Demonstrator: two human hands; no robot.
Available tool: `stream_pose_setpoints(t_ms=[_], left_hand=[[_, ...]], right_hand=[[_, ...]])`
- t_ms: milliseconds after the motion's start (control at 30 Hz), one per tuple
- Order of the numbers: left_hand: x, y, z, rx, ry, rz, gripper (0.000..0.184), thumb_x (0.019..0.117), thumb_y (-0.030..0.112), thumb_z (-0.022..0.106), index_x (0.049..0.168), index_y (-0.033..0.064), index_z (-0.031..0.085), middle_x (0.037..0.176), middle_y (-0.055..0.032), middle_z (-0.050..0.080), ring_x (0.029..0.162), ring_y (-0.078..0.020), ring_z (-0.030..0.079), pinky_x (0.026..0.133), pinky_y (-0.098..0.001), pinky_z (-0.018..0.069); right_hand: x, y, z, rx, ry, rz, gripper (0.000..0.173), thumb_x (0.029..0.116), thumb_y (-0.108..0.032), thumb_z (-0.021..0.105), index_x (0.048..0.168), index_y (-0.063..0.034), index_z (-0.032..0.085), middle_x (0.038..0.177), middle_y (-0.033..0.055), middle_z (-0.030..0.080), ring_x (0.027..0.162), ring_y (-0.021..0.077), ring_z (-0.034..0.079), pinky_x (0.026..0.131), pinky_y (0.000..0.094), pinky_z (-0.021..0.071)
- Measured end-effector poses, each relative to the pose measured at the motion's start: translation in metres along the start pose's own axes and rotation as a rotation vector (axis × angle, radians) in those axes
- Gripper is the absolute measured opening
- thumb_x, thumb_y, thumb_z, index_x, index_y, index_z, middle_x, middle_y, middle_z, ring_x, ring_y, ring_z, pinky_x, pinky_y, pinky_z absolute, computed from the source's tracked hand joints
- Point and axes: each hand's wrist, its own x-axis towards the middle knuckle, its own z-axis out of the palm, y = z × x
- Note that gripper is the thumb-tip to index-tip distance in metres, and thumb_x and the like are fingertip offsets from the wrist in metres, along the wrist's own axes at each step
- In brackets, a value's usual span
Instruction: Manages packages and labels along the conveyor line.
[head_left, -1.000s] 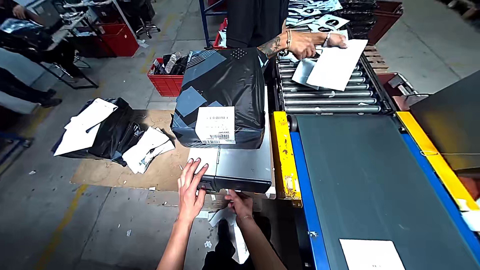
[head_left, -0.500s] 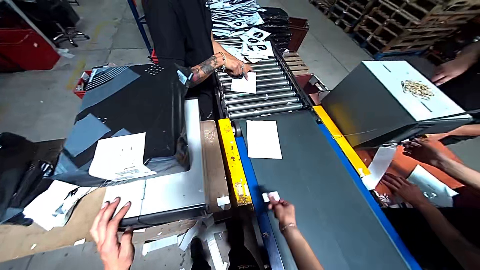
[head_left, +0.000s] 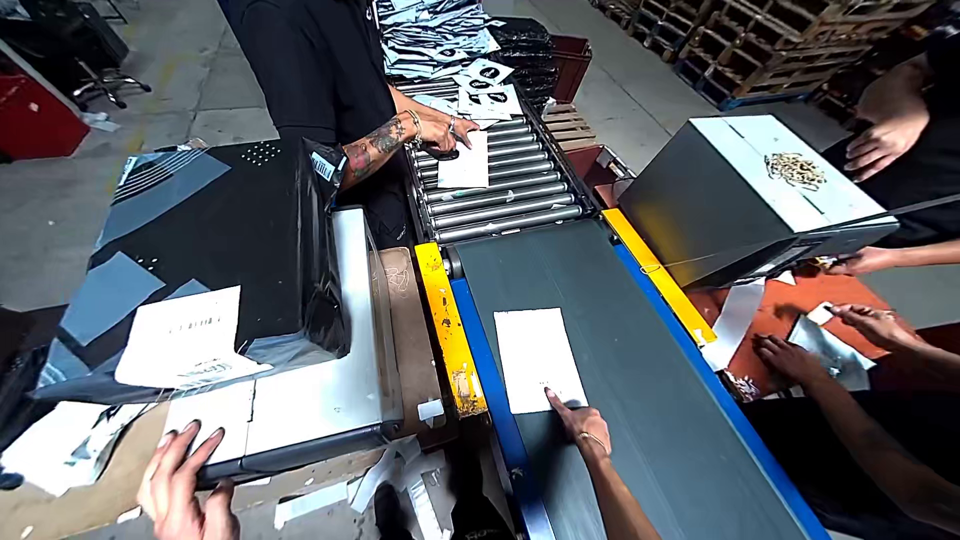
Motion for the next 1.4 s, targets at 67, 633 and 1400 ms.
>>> stream_pose_setpoints(t_ms=[67, 633, 1400], left_hand=[[0.001, 0.006, 0.002, -0.026, 0.010, -0.031, 0.045, 0.0976, 0.028, 0.039, 0.130, 0.0067, 0.062, 0.148, -0.0222, 0.052, 0.150, -0.0393, 0.032, 0.125, -0.0508, 0.0141], [-0.013, -0.021, -0.028, -0.053, -0.095, -0.062, 0.055, 0.0868, 0.020, 0.051, 0.140, 0.0260, 0.063, 0.159, -0.0010, 0.045, 0.153, -0.0309, 0.029, 0.116, -0.0583, 0.0329], [-0.001, -0.008, -0.012, 0.010, -0.114, 0.018, 0.052, 0.0910, 0.026, 0.052, 0.142, 0.0175, 0.057, 0.154, -0.0169, 0.048, 0.153, -0.0372, 0.026, 0.126, -0.0524, 0.0129]], right_hand=[[-0.032, 0.044, -0.001, 0.198, 0.031, -0.022, 0.076, 0.0924, -0.071, 0.060, 0.096, 0.0039, 0.074, 0.093, 0.0247, 0.072, 0.090, 0.0399, 0.070, 0.081, 0.0611, 0.0534], [-0.357, -0.116, 0.196, 0.739, -0.767, -0.454, 0.028, 0.0958, -0.018, 0.076, 0.117, 0.0002, 0.071, 0.090, 0.0094, 0.075, 0.064, 0.0136, 0.066, 0.052, 0.0275, 0.0512], [-0.039, -0.132, 0.004, 0.567, 0.009, -0.398, 0.037, 0.1007, -0.033, 0.067, 0.092, 0.0021, 0.074, 0.083, 0.0142, 0.075, 0.075, 0.0284, 0.071, 0.077, 0.0524, 0.0577]])
